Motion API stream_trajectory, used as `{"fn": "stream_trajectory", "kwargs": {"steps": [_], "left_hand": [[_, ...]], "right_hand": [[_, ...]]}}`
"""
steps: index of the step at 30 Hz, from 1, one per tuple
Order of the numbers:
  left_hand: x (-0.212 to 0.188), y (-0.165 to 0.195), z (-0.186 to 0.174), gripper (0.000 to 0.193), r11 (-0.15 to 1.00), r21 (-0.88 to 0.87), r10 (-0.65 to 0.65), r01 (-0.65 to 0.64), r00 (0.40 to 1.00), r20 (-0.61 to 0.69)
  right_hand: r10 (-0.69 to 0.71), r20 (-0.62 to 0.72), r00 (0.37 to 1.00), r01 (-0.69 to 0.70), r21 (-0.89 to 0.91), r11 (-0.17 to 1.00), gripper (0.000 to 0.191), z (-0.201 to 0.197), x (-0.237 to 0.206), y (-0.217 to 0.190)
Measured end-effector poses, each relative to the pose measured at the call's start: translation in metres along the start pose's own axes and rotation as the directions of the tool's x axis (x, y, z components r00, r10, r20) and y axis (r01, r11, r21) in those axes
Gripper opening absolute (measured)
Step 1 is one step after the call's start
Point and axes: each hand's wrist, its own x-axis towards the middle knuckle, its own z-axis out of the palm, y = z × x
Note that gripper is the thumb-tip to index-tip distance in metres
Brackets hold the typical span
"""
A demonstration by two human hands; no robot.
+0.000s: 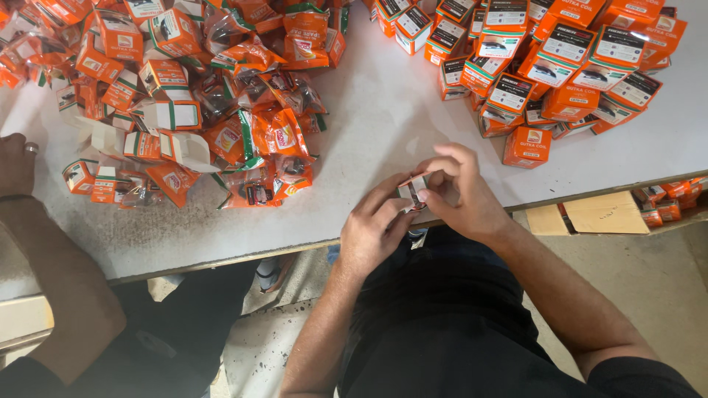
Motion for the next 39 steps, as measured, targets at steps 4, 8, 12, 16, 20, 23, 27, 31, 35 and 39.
{"fn": "stream_trajectory", "kwargs": {"steps": [4, 8, 12, 16, 20, 23, 27, 31, 35, 39], "left_hand": [[-0.005, -0.01, 0.005, 0.049, 0.983, -0.102, -0.154, 0.154, 0.988, 0.003], [-0.009, -0.012, 0.008, 0.052, 0.988, -0.074, -0.132, 0.133, 0.991, 0.016], [-0.006, -0.009, 0.005, 0.057, 0.99, -0.037, -0.133, 0.134, 0.991, 0.026], [-0.002, -0.005, 0.0, 0.047, 0.997, -0.051, -0.061, 0.062, 0.998, 0.016], [-0.001, -0.001, -0.003, 0.034, 0.972, 0.19, 0.153, -0.141, 0.987, -0.053], [-0.002, 0.0, -0.005, 0.029, 0.906, 0.331, 0.294, -0.265, 0.955, -0.038], [-0.004, 0.0, -0.009, 0.036, 0.991, 0.005, 0.137, -0.137, 0.99, 0.017], [-0.005, -0.002, -0.006, 0.033, 0.994, 0.027, 0.108, -0.107, 0.992, -0.061], [-0.006, -0.003, 0.0, 0.035, 0.975, 0.125, 0.193, -0.182, 0.977, -0.086], [-0.005, -0.001, 0.002, 0.036, 0.956, 0.185, 0.249, -0.227, 0.963, -0.103]], "right_hand": [[-0.428, 0.149, 0.891, 0.453, -0.245, 0.857, 0.045, -0.007, 0.0, 0.002], [-0.411, 0.086, 0.907, 0.417, -0.305, 0.856, 0.042, -0.003, -0.002, 0.005], [-0.373, 0.061, 0.926, 0.375, -0.274, 0.885, 0.035, 0.001, -0.003, 0.007], [-0.384, 0.123, 0.915, 0.403, -0.291, 0.868, 0.035, -0.004, -0.003, 0.004], [-0.503, 0.211, 0.838, 0.538, -0.474, 0.697, 0.047, -0.003, -0.004, -0.005], [-0.494, 0.248, 0.834, 0.536, -0.579, 0.614, 0.057, -0.002, -0.008, -0.012], [-0.508, 0.239, 0.827, 0.551, -0.522, 0.651, 0.054, -0.008, -0.008, -0.016], [-0.522, 0.183, 0.833, 0.544, -0.44, 0.714, 0.046, -0.008, -0.007, -0.015], [-0.514, 0.177, 0.84, 0.531, -0.467, 0.707, 0.042, -0.005, -0.009, -0.012], [-0.524, 0.174, 0.834, 0.538, -0.465, 0.703, 0.04, -0.007, -0.011, -0.01]]}}
